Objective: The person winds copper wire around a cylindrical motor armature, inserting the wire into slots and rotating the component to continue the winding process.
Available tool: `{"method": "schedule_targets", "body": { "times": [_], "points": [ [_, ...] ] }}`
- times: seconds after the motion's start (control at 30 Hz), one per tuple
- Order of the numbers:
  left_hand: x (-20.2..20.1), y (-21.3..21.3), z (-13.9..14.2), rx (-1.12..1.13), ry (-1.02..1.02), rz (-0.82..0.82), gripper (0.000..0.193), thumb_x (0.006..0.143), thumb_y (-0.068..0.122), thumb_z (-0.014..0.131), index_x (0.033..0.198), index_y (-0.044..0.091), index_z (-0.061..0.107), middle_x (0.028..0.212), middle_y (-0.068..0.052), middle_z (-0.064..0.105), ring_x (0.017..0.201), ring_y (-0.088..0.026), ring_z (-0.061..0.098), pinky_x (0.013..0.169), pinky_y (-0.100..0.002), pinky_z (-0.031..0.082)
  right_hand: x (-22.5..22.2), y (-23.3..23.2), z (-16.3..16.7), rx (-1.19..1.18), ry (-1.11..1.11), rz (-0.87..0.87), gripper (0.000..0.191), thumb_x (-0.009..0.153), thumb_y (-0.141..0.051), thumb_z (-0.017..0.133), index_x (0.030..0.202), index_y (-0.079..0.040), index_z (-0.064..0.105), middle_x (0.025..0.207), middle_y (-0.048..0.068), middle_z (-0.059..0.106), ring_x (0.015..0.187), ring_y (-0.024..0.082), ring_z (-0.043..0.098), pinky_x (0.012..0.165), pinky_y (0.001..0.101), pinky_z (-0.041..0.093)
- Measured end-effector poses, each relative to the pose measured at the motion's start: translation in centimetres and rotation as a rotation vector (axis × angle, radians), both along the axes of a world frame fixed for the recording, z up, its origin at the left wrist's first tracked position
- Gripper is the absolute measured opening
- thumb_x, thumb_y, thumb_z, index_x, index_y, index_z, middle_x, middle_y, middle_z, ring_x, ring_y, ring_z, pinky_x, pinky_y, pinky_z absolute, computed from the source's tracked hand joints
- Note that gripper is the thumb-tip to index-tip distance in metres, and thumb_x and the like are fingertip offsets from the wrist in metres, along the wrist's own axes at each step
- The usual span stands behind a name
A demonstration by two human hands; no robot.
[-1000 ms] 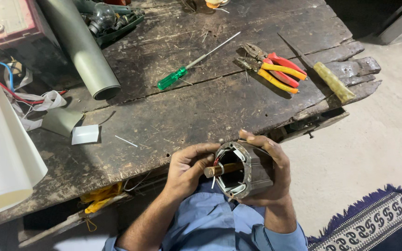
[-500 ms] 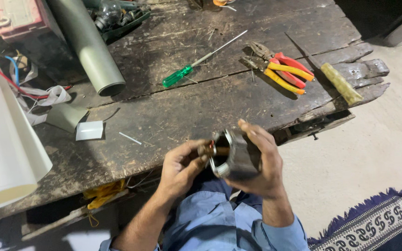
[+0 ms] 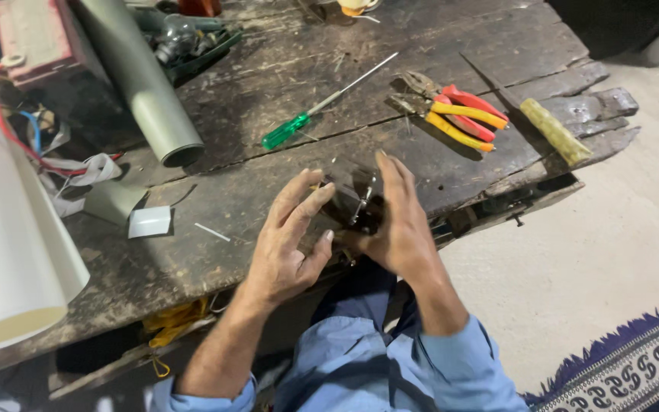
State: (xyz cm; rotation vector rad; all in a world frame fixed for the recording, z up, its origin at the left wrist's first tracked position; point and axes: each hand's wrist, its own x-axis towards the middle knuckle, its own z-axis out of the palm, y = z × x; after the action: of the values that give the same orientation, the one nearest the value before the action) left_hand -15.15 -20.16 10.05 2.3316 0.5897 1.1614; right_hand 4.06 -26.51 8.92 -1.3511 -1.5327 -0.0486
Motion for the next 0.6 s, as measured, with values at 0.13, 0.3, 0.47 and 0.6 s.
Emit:
{"method": "schedule_targets", "body": {
  "times": [0.13, 0.3, 0.47, 0.6],
  "points": [
    [0.6, 1.3, 1.6, 0.107, 0.106, -0.079, 0.071, 0.076, 0.011, 0.078, 0.143, 0.008, 0.055, 0.154, -0.017, 0.047, 0.149, -0.041, 0.040, 0.120, -0.052, 0.038, -0.4, -4.6, -3.1, -0.062, 0.312, -0.177, 0.049, 0.087, -0.011, 0.082, 0.129, 0.000, 0.058, 0.122, 0.018, 0.064, 0.112, 0.028, 0.068, 0.099, 0.0351, 0.055],
    [2.9, 2.1, 2.3, 0.159, 0.184, -0.164, 0.057, 0.087, 0.013, 0.073, 0.142, 0.009, 0.057, 0.151, -0.015, 0.052, 0.151, -0.039, 0.041, 0.125, -0.051, 0.037, -1.1, -5.1, -6.9, -0.037, 0.249, -0.261, 0.028, 0.094, -0.006, 0.069, 0.120, 0.002, 0.062, 0.119, 0.017, 0.064, 0.109, 0.024, 0.066, 0.094, 0.0322, 0.052],
    [6.2, 3.0, 1.5, 0.274, 0.191, -0.086, 0.044, 0.092, 0.017, 0.070, 0.135, 0.007, 0.064, 0.137, -0.015, 0.063, 0.136, -0.035, 0.055, 0.119, -0.053, 0.039, -1.5, -4.6, -7.9, -0.156, 0.539, -0.236, 0.028, 0.097, -0.005, 0.065, 0.125, 0.002, 0.063, 0.107, 0.013, 0.073, 0.094, 0.019, 0.072, 0.084, 0.0288, 0.056],
    [7.7, 2.7, 0.1, 0.362, 0.131, 0.073, 0.031, 0.096, 0.011, 0.065, 0.126, 0.006, 0.069, 0.125, -0.012, 0.071, 0.124, -0.030, 0.066, 0.115, -0.050, 0.044, -0.8, -4.7, -8.3, -0.095, 0.390, -0.228, 0.031, 0.097, -0.001, 0.062, 0.127, 0.000, 0.068, 0.110, 0.016, 0.077, 0.095, 0.021, 0.077, 0.084, 0.0297, 0.057]
  ]
}}
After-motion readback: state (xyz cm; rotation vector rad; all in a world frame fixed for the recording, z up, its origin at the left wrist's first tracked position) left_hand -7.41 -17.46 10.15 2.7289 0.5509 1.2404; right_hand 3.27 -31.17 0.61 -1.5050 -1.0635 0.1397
